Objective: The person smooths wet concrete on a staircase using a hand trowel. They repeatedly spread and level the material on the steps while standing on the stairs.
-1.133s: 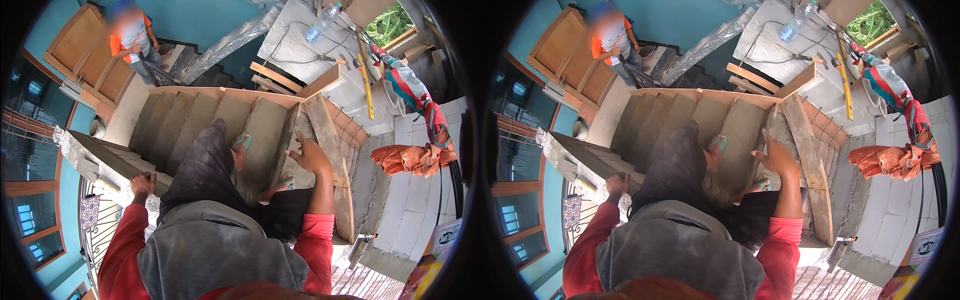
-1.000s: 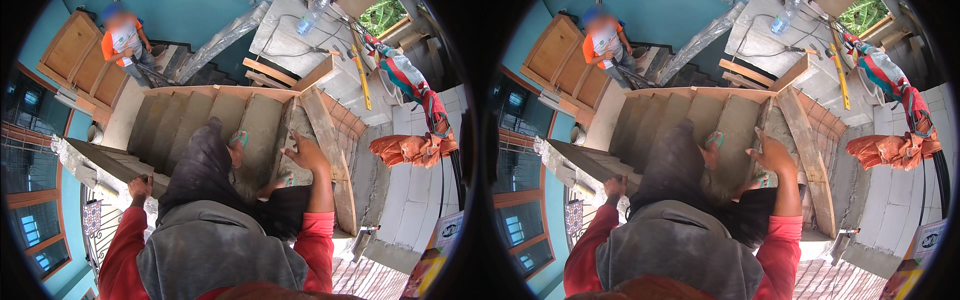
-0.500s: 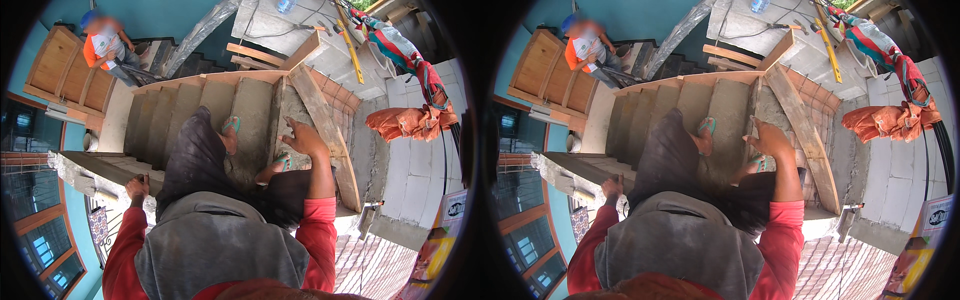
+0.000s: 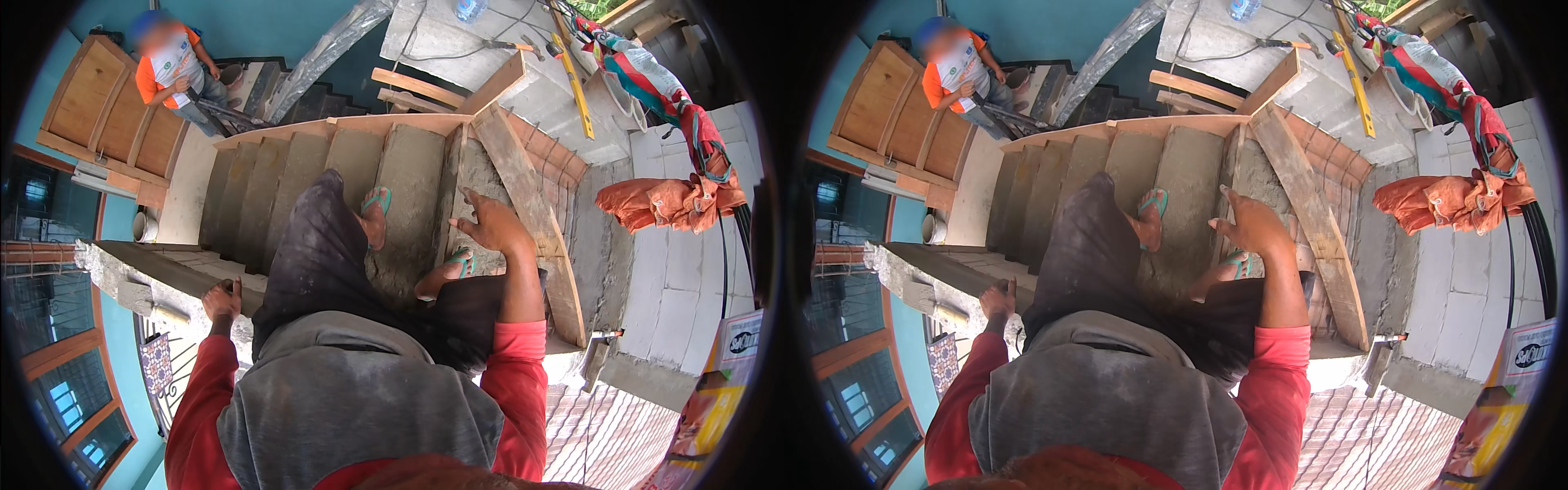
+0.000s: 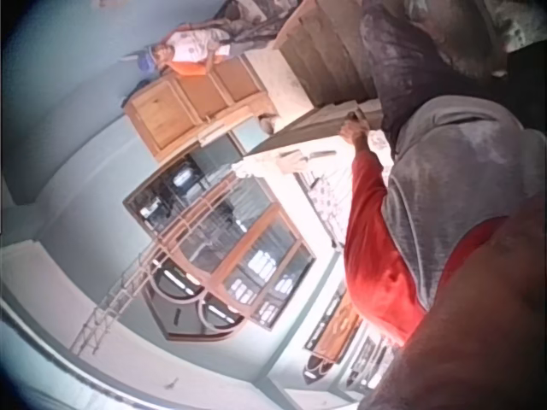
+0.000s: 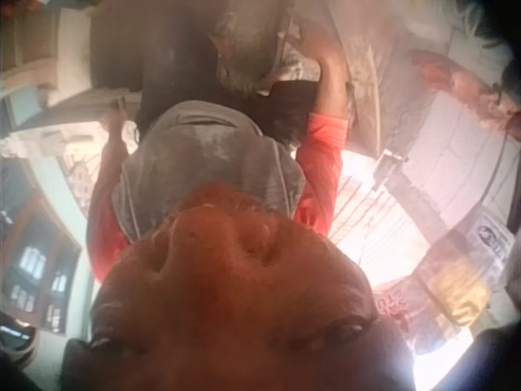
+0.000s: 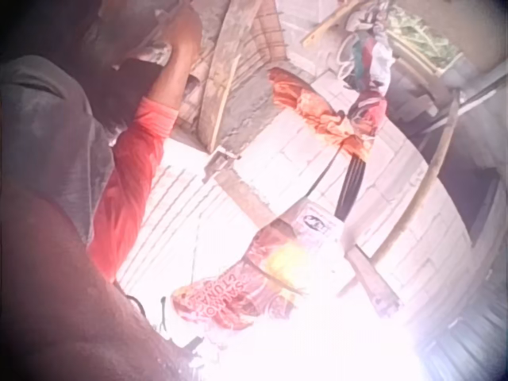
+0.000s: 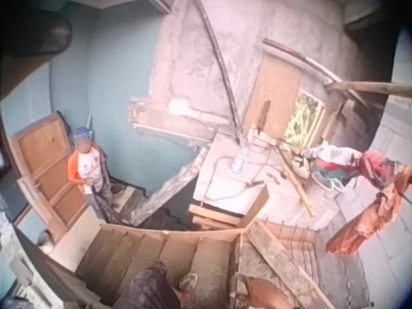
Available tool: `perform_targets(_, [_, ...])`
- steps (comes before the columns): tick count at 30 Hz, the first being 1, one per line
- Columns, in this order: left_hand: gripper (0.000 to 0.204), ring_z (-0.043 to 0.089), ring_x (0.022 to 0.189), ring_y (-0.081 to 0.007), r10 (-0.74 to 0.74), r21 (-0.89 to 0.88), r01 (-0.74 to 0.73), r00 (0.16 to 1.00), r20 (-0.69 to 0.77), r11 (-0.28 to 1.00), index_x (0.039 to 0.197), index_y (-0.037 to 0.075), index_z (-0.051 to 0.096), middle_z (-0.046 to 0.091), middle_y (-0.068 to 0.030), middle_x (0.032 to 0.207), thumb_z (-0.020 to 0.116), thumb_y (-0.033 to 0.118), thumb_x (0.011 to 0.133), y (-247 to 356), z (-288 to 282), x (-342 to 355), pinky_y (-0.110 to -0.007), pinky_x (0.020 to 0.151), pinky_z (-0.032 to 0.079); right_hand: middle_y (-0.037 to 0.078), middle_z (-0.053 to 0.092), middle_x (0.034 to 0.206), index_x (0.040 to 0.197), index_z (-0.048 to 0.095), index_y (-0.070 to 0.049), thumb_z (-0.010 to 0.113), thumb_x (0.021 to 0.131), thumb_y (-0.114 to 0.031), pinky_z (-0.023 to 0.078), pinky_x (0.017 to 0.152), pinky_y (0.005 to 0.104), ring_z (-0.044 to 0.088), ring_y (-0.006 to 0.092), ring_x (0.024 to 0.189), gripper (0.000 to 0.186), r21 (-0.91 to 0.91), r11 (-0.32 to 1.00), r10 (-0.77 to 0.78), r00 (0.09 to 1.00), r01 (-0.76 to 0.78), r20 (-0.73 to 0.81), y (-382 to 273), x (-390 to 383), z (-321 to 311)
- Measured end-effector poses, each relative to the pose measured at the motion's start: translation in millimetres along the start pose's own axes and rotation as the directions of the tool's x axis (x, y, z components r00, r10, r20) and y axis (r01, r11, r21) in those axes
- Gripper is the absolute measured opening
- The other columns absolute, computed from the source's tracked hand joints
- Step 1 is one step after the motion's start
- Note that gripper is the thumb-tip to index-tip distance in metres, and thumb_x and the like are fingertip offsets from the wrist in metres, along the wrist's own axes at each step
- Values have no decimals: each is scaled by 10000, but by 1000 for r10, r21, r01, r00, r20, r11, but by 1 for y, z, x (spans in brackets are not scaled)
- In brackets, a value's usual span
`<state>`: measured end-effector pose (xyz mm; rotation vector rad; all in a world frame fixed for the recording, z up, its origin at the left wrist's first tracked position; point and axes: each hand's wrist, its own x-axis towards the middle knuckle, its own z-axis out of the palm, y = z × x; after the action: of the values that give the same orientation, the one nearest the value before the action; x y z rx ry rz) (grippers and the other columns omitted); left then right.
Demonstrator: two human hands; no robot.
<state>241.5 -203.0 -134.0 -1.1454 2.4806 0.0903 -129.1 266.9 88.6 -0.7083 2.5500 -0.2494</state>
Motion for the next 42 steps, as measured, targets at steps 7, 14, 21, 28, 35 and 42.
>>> perform_targets(7, [514, 738, 1034, -320, 15, -45, -15, 1000, 6, 999, 1065, 176, 806, 801, -100, 1030, 490, 581, 1039, 0, -4, -1, -439, 1005, 498, 347, 699, 1198, 1557, 464, 5, 753, 942, -409, 521, 1017, 519, 666, 497, 1161, 796, -15, 1000, 4, 1000, -4, -3, 2, 0, 3])
perform_targets(14, [505, 743, 1005, -314, 17, -62, -20, 999, -34, 998, 1047, 171, 805, 804, -95, 998, 495, 570, 1039, 2, -6, -5, -432, 1030, 470, 346, 689, 1236, 1568, 455, -5, 742, 943, -430, 518, 1028, 515, 658, 495, 1186, 809, 11, 999, -32, 999, 32, -10, 7, 4, 9])
perform_targets(21, [504, 743, 1009, -314, 23, -113, -24, 1000, -8, 993, 1059, 169, 806, 802, -104, 996, 494, 564, 1040, -2, -5, -3, -435, 1036, 462, 335, 684, 1271, 1576, 449, -13, 737, 943, -434, 512, 1047, 502, 648, 491, 1213, 813, 13, 1000, -4, 1000, 3, 26, 1, 8, 9])
perform_targets(28, [510, 743, 1002, -330, 15, -131, -16, 1000, -7, 991, 1071, 157, 805, 798, -129, 979, 498, 563, 1036, -2, -4, -2, -437, 1031, 466, 329, 681, 1286, 1573, 456, -11, 723, 948, -452, 508, 1053, 502, 644, 485, 1225, 810, 17, 1000, -11, 998, 10, 54, 3, 15, 14])
perform_targets(35, [513, 741, 999, -344, 30, -166, -33, 999, -19, 986, 1065, 144, 805, 790, -156, 966, 499, 555, 1040, -6, -2, -2, -443, 1028, 470, 338, 674, 1292, 1578, 446, -11, 718, 948, -465, 501, 1062, 506, 642, 489, 1225, 823, 11, 1000, -24, 997, 23, 72, 2, 22, 17])
perform_targets(42, [516, 740, 985, -350, 37, -199, -45, 998, -46, 979, 1068, 140, 806, 786, -162, 939, 499, 554, 1041, -5, -7, -6, -453, 1037, 464, 350, 673, 1281, 1580, 443, -12, 717, 950, -461, 500, 1064, 506, 644, 488, 1222, 821, -12, 1000, -17, 995, 18, 96, -9, 25, 14])
